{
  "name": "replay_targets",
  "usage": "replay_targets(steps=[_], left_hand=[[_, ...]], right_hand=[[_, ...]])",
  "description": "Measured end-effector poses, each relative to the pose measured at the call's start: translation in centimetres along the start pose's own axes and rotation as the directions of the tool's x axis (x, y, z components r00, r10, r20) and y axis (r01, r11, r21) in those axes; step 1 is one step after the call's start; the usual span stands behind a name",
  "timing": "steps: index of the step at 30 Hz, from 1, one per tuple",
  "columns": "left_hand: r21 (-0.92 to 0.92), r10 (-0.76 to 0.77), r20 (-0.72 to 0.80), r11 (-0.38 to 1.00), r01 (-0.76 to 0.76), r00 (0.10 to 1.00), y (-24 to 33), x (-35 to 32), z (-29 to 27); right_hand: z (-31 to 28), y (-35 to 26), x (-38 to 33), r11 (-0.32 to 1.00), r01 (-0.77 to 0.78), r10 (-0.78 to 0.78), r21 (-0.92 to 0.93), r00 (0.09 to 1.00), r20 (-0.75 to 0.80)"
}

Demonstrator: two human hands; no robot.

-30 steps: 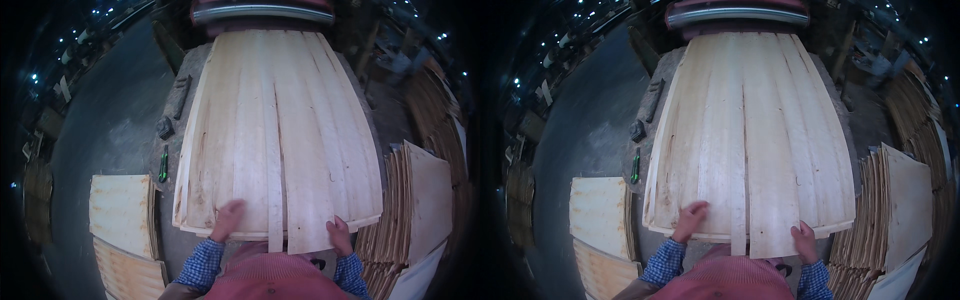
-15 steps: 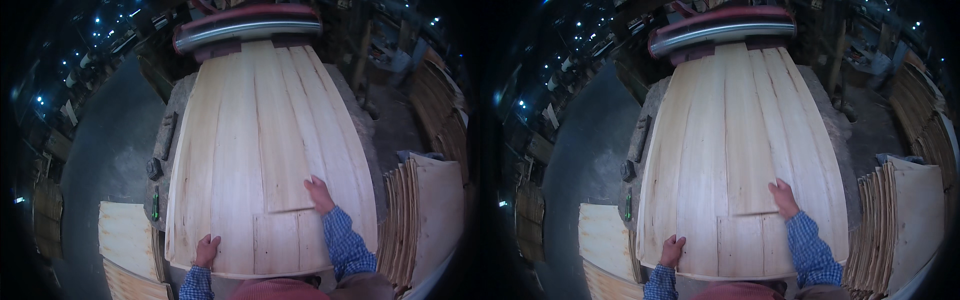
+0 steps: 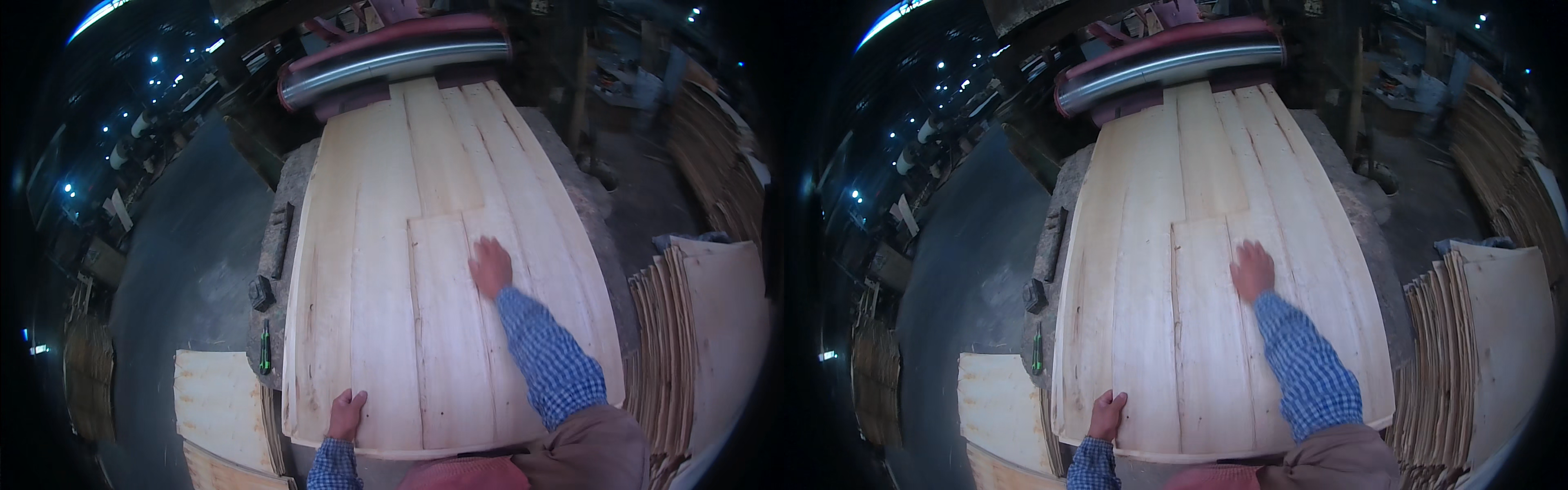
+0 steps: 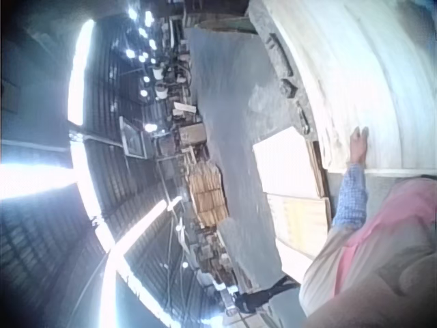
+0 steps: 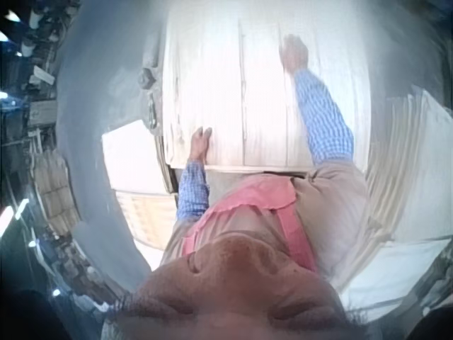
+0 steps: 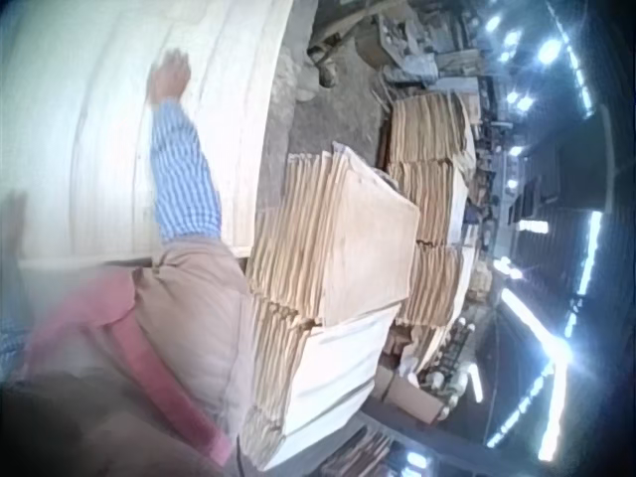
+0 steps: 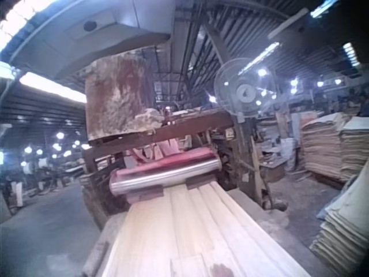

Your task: The person uses a utility knife to cut metal ties on stacks of wood veneer, feeds veneer sheets into a machine roller, and then organizes the sheets into a pile.

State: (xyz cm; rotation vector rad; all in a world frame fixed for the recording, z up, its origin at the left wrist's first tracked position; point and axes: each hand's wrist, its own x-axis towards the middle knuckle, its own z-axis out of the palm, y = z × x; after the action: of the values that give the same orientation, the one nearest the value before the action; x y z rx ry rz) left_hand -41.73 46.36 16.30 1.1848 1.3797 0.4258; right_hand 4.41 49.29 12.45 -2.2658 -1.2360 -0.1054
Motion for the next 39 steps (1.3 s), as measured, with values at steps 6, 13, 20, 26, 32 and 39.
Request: replay_targets(steps=[6,13,20,26,32,39], left_hand=[[-0.206,-0.148,0.292,0.955,0.213,0.945,0.9,-1.3,0.2],[-0.299,0.073,0.277,0.954,0.014,0.958,6.8,-5.6,-2.2],[-0.218,0.022,0.270,0.975,0.039,0.963,3.1,-8.6,-6.9],[-0.218,-0.056,0.304,0.968,0.127,0.951,-1.1,-8.8,-8.8],[-0.307,-0.063,0.303,0.938,0.160,0.951,-3.5,-10.3,-9.1],[-0.191,0.050,0.205,0.981,-0.010,0.978,4.5,-5.9,-6.8]], right_hand=[[-10.2,-3.1,-23.4,0.996,0.055,-0.043,-0.069,0.984,0.174],[-18.1,-6.4,-36.5,0.999,-0.043,0.047,-0.019,0.952,0.302],[-21.2,-6.0,-41.8,0.988,0.017,0.049,-0.153,0.908,0.416],[-21.1,-5.6,-43.1,0.978,0.049,0.041,-0.202,0.907,0.419],[-23.5,-6.2,-42.0,0.988,0.097,-0.034,-0.124,0.900,0.435],[-24.1,-6.6,-32.6,0.970,0.244,-0.225,0.003,0.889,0.398]])
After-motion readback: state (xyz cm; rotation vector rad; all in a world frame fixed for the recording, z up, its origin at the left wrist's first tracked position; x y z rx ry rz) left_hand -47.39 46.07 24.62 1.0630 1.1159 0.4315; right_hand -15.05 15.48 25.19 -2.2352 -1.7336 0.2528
